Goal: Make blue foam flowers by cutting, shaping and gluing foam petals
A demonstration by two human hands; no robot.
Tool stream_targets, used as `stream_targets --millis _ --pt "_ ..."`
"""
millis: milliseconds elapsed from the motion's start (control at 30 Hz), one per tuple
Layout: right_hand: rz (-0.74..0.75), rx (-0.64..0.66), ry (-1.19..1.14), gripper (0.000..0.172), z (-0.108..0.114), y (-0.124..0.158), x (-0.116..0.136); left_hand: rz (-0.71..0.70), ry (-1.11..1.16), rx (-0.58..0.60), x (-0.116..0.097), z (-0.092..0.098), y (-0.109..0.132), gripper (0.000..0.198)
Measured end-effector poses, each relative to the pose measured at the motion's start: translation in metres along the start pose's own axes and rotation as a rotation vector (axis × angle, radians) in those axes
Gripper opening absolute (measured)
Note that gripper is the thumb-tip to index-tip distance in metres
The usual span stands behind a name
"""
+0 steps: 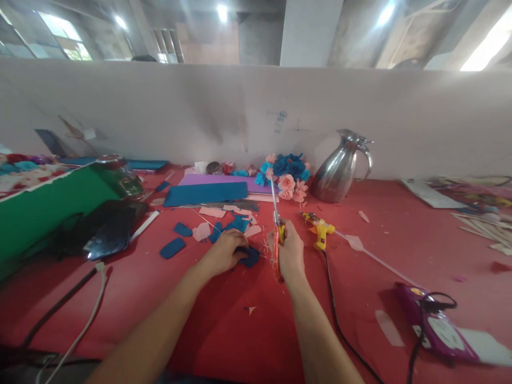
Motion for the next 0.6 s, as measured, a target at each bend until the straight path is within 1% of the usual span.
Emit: stream_targets --millis 67,133,200,267,333,367,433,533,600 --pt "0.003 -0.009 0.008 0.048 0.001 0.001 0.001 0.062 0.135 -0.110 0.004 0.006 -0.001 0.009" --pt "0.006 -0.013 0.035 0.045 0.002 0.002 0.004 0.159 0.320 -0.253 0.010 0.014 0.001 0.004" --pt "0.006 -0.013 0.106 0.039 0.004 0.003 0.008 0.263 0.583 -0.365 0.017 0.019 0.003 0.009" --pt "0.004 -0.016 0.187 0.033 0.005 0.004 0.012 0.351 0.873 -0.397 0.022 0.019 0.005 0.018" --pt "0.002 0.000 0.183 0.029 0.005 0.006 0.017 0.411 1.088 -0.399 0.024 0.016 0.005 0.027" --pt "-0.005 0.020 0.132 0.030 0.003 0.007 0.019 0.431 1.150 -0.401 0.024 0.016 0.005 0.030" --pt "-0.041 0.086 -0.053 0.035 -0.004 0.010 0.024 0.447 1.213 -0.412 0.023 0.015 0.005 0.032" --pt "-0.127 0.149 -0.352 0.046 -0.015 0.015 0.029 0.426 1.233 -0.414 0.019 0.015 0.005 0.032" --pt "-0.162 0.159 -0.481 0.051 -0.022 0.017 0.031 0.423 1.227 -0.422 0.016 0.015 0.005 0.032"
Point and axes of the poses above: each hand's wrist, its own y-axis away from the middle knuckle, its own z-axis out of the back of the hand, x = y × z, the point moved 6 cm from there along -y, towards the middle knuckle, and after that the axes turned 7 degrees about y, right-handed, at the moved point
